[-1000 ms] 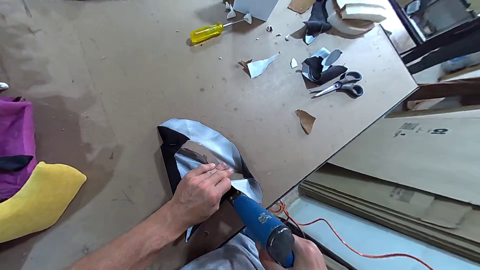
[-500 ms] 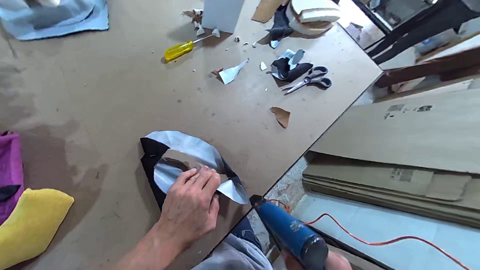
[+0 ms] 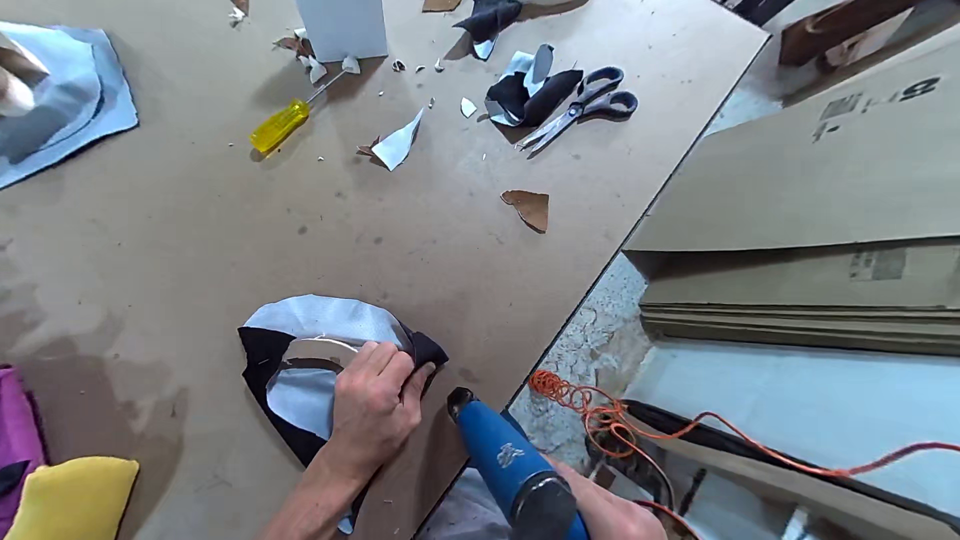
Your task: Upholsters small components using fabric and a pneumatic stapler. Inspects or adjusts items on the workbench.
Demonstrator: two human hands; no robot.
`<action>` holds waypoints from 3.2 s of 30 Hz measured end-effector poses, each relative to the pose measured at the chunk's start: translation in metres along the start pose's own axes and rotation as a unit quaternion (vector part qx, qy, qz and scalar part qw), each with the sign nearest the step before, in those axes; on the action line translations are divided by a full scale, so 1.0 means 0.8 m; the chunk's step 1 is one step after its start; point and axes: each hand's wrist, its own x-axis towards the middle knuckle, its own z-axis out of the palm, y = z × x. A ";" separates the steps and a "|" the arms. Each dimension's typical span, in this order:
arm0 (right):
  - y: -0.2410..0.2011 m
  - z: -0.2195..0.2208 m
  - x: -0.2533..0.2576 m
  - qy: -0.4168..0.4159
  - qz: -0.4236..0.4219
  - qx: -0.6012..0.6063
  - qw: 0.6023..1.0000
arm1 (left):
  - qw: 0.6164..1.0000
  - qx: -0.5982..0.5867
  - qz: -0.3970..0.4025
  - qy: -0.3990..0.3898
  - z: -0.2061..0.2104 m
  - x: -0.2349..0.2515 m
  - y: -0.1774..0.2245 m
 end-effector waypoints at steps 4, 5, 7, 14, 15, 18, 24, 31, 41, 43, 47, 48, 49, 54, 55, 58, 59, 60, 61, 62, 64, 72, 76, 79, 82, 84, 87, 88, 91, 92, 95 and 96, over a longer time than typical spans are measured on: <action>-0.010 0.003 0.021 -0.025 -0.010 -0.005 1.000 | 1.000 -0.007 -0.017 -0.001 0.003 0.001 -0.001; -0.012 0.002 0.025 -0.032 -0.012 -0.008 0.999 | 1.000 -0.011 -0.019 -0.001 0.003 0.000 -0.002; -0.018 0.000 0.033 -0.048 -0.019 -0.018 0.999 | 1.000 -0.016 -0.020 0.001 0.004 0.000 -0.001; -0.024 -0.010 0.049 -0.060 -0.005 -0.087 0.994 | 0.999 -0.017 -0.026 0.012 0.006 -0.001 -0.003; -0.015 -0.017 0.045 -0.037 -0.003 -0.084 0.996 | 0.999 -0.023 -0.027 0.019 0.005 0.000 -0.003; 0.019 -0.037 0.034 0.007 0.010 -0.066 0.998 | 0.997 -0.066 -0.004 0.024 -0.001 -0.001 -0.004; 0.038 -0.039 0.040 0.008 0.030 -0.050 0.998 | 0.998 0.019 0.052 -0.005 -0.027 0.025 0.027; 0.051 -0.020 0.033 0.012 0.031 0.011 0.999 | 0.996 0.009 0.085 -0.020 -0.003 0.014 0.010; 0.042 -0.024 0.039 -0.005 0.040 0.043 0.998 | 0.990 -0.092 0.094 0.055 0.009 0.000 -0.006; 0.034 -0.031 0.043 -0.020 0.016 0.041 0.999 | 0.991 -0.101 0.071 0.056 0.010 -0.001 -0.006; 0.012 -0.043 0.059 -0.069 -0.006 0.001 0.998 | 0.990 -0.126 0.023 0.058 0.011 -0.003 -0.004; 0.008 -0.044 0.064 -0.079 -0.008 -0.008 0.997 | 0.990 -0.129 0.008 0.058 0.011 -0.002 -0.004; 0.005 -0.045 0.068 -0.089 -0.010 -0.014 0.996 | 0.989 -0.132 -0.007 0.061 0.011 -0.001 -0.003; 0.006 -0.042 0.073 -0.088 -0.020 -0.033 0.995 | 0.991 -0.106 -0.052 0.058 0.011 0.007 0.002; 0.006 -0.040 0.072 -0.085 -0.023 -0.034 0.996 | 0.992 -0.097 -0.058 0.054 0.011 0.007 0.003; 0.003 -0.036 0.072 -0.088 -0.026 -0.034 0.995 | 0.994 -0.075 -0.066 0.051 0.013 0.008 0.007; 0.001 -0.035 0.072 -0.091 -0.026 -0.034 0.995 | 0.994 -0.072 -0.066 0.050 0.013 0.008 0.008; -0.001 -0.034 0.073 -0.093 -0.025 -0.034 0.995 | 0.994 -0.070 -0.066 0.048 0.013 0.008 0.008; -0.001 -0.032 0.074 -0.095 -0.025 -0.035 0.995 | 0.995 -0.067 -0.064 0.048 0.013 0.008 0.008; -0.002 -0.031 0.075 -0.095 -0.027 -0.036 0.994 | 0.995 -0.066 -0.063 0.046 0.013 0.009 0.008; -0.004 -0.029 0.077 -0.095 -0.033 -0.040 0.994 | 0.995 -0.060 -0.062 0.042 0.012 0.010 0.008; -0.009 -0.024 0.086 -0.108 -0.037 -0.057 0.992 | 0.997 -0.051 -0.052 0.034 0.013 0.011 0.007; -0.016 -0.025 0.085 -0.115 -0.010 -0.082 0.990 | 0.997 -0.047 -0.062 0.028 0.013 0.011 0.009; -0.005 -0.035 0.077 -0.106 -0.021 -0.054 0.993 | 0.996 -0.051 -0.066 0.027 0.012 0.017 0.007; 0.001 -0.048 0.066 -0.107 -0.030 -0.039 0.993 | 0.995 -0.049 -0.083 -0.004 0.007 0.020 0.008; -0.002 -0.052 0.063 -0.103 -0.037 -0.054 0.992 | 0.994 -0.053 -0.093 -0.031 0.002 0.025 0.008; -0.006 -0.048 0.065 -0.081 -0.059 -0.071 0.992 | 0.984 -0.121 -0.124 -0.046 -0.010 0.035 0.005; -0.007 -0.047 0.066 -0.071 -0.065 -0.075 0.993 | 0.974 -0.172 -0.142 -0.042 -0.019 0.038 0.002; -0.007 -0.052 0.067 -0.030 -0.060 -0.136 0.988 | 0.947 -0.269 -0.175 0.030 -0.073 0.033 -0.011; -0.005 -0.053 0.072 -0.006 -0.056 -0.173 0.983 | 0.948 -0.256 -0.175 0.065 -0.098 0.024 -0.016; 0.019 -0.045 0.114 0.094 -0.091 -0.276 0.952 | 0.969 -0.137 -0.182 0.096 -0.149 -0.024 -0.018; 0.029 -0.039 0.135 0.123 -0.108 -0.291 0.943 | 0.976 -0.089 -0.186 0.073 -0.153 -0.041 -0.009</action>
